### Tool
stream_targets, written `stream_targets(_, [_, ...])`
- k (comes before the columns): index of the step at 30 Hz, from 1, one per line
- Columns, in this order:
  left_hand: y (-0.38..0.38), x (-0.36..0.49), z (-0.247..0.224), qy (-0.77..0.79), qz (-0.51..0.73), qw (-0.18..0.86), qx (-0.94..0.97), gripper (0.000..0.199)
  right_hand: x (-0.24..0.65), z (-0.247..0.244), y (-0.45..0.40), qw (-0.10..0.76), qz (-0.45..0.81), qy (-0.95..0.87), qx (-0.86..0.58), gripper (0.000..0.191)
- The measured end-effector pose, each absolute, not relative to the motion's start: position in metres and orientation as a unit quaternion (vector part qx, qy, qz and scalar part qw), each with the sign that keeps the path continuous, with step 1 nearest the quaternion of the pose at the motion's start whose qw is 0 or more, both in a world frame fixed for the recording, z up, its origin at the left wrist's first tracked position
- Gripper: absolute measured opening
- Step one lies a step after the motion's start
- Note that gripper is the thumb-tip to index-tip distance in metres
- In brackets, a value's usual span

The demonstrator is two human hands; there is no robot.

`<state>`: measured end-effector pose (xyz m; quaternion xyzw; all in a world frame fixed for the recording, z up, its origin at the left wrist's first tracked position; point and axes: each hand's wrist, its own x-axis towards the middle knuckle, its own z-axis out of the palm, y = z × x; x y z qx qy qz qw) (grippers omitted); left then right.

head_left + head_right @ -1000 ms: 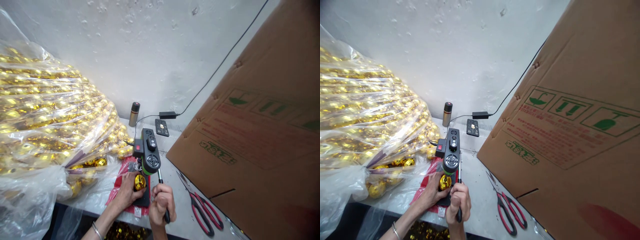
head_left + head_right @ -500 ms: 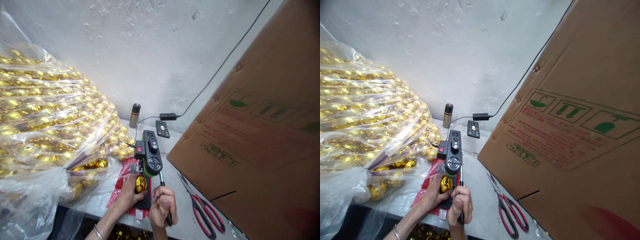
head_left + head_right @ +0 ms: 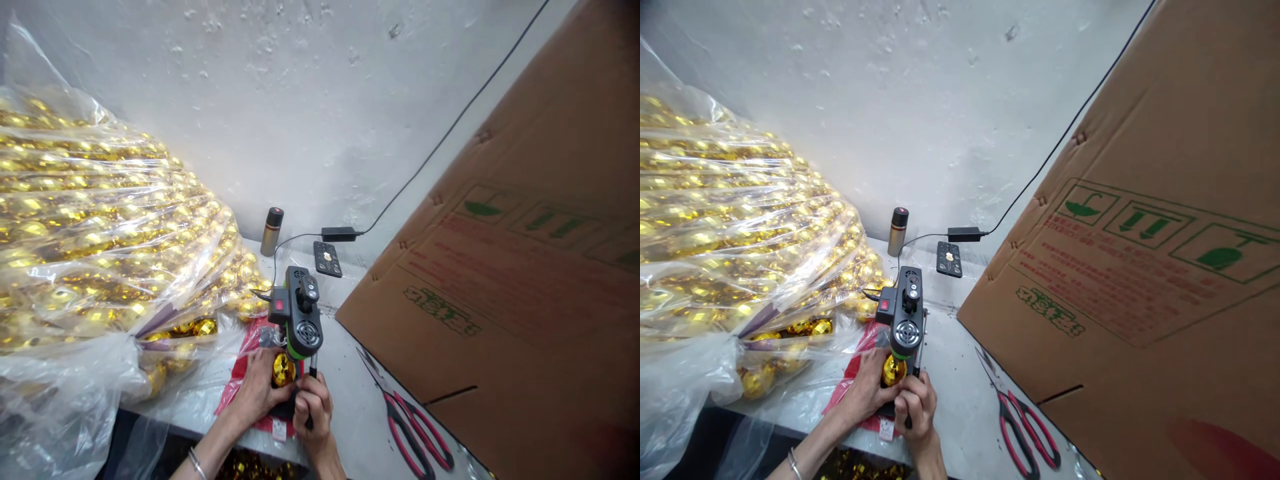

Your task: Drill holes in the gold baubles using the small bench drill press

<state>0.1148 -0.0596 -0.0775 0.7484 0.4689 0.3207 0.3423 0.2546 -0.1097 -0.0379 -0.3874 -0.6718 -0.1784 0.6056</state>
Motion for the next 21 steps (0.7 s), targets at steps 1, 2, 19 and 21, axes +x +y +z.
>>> stream_targets(1, [-0.059, 0.115, -0.077, 0.47, 0.32, 0.341, 0.749, 0.051, 0.254, -0.031, -0.111, 0.607, -0.18, -0.67, -0.389, 0.033])
stream_targets(2, [-0.058, 0.115, -0.076, 0.47, 0.319, 0.34, 0.749, 0.052, 0.252, -0.022, -0.114, 0.612, -0.171, -0.663, -0.395, 0.034])
stream_targets(19, [-0.047, 0.014, -0.012, 0.62, 0.251, -0.007, 0.743, 0.037, 0.237, 0.052, -0.13, 0.645, -0.037, -0.619, -0.446, 0.029])
stream_targets(21, [-0.023, 0.006, 0.008, 0.692, 0.104, 0.004, 0.714, 0.036, 0.235, 0.051, -0.13, 0.649, -0.035, -0.615, -0.447, 0.029])
